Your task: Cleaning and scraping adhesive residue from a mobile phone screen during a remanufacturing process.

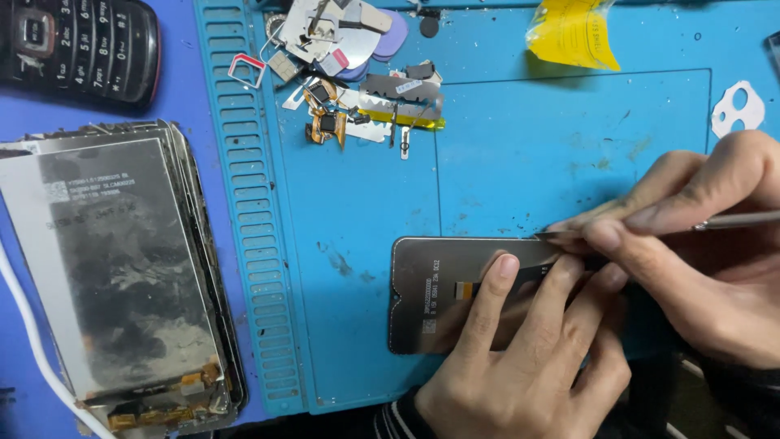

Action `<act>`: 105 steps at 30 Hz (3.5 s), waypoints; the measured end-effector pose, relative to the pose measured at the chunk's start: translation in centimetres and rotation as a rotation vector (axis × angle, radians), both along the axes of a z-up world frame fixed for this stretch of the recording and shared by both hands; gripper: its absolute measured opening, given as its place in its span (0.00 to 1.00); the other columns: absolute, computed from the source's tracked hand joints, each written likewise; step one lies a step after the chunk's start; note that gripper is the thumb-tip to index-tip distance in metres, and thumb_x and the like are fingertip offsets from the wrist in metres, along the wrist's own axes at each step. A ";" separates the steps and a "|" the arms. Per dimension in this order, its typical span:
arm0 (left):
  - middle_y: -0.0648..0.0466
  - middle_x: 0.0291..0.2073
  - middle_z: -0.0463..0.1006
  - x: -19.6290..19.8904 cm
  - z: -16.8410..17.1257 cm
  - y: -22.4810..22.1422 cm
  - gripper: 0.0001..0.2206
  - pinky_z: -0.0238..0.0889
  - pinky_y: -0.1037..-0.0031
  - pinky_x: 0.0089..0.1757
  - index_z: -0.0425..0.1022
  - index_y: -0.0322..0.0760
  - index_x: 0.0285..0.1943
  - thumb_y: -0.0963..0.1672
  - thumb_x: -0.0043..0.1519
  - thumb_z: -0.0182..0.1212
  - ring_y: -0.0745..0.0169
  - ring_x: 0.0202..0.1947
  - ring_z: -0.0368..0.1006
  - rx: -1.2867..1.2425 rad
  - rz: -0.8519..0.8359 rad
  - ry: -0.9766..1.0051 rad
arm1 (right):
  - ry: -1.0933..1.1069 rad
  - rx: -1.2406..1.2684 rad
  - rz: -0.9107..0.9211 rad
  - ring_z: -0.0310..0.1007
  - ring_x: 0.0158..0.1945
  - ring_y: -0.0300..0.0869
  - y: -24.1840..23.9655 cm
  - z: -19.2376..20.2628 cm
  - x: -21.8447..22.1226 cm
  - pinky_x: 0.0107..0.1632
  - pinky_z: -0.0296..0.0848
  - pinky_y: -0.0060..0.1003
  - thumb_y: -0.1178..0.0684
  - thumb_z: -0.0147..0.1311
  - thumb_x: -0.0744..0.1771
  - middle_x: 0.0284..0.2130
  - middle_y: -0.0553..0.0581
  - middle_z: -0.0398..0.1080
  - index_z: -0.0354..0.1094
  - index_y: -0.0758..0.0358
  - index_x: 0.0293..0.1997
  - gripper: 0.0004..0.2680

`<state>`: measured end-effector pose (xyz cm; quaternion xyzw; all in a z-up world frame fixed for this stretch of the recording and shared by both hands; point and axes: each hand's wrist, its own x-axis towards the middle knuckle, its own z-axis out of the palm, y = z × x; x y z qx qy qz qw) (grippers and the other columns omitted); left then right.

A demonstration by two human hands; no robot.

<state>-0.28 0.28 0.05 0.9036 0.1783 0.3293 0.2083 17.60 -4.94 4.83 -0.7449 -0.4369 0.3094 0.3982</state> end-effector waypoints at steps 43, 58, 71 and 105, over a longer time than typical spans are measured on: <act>0.52 0.57 0.86 0.3 0.9 0.1 0.01 0.65 0.51 0.64 0.81 0.43 0.48 0.42 0.71 0.67 0.54 0.64 0.80 0.047 -0.038 0.062 | -0.013 0.027 0.018 0.88 0.38 0.41 0.0 0.4 0.7 0.30 0.84 0.21 0.68 0.60 0.64 0.27 0.57 0.73 0.56 0.65 0.34 0.11; 0.55 0.59 0.85 0.6 0.5 -0.2 0.03 0.63 0.53 0.65 0.83 0.45 0.48 0.44 0.71 0.74 0.59 0.64 0.78 0.055 -0.003 0.051 | -0.073 -0.033 -0.086 0.87 0.44 0.45 -1.3 0.5 1.3 0.46 0.90 0.31 0.67 0.58 0.65 0.30 0.58 0.71 0.54 0.66 0.41 0.11; 0.58 0.58 0.85 1.0 1.1 -0.1 0.01 0.64 0.56 0.63 0.84 0.47 0.49 0.44 0.71 0.70 0.61 0.63 0.78 0.119 -0.011 0.102 | -0.045 0.021 0.034 0.88 0.41 0.42 -1.4 0.8 2.1 0.40 0.89 0.27 0.68 0.60 0.62 0.31 0.60 0.77 0.57 0.67 0.35 0.10; 0.75 0.70 0.74 0.2 1.1 -1.3 0.19 0.44 0.55 0.73 0.70 0.60 0.67 0.53 0.77 0.79 0.78 0.74 0.56 0.146 -0.171 0.115 | -0.016 -0.058 -0.232 0.78 0.53 0.57 -9.5 -3.7 7.8 0.63 0.83 0.51 0.70 0.42 0.71 0.49 0.71 0.69 0.43 0.63 0.62 0.15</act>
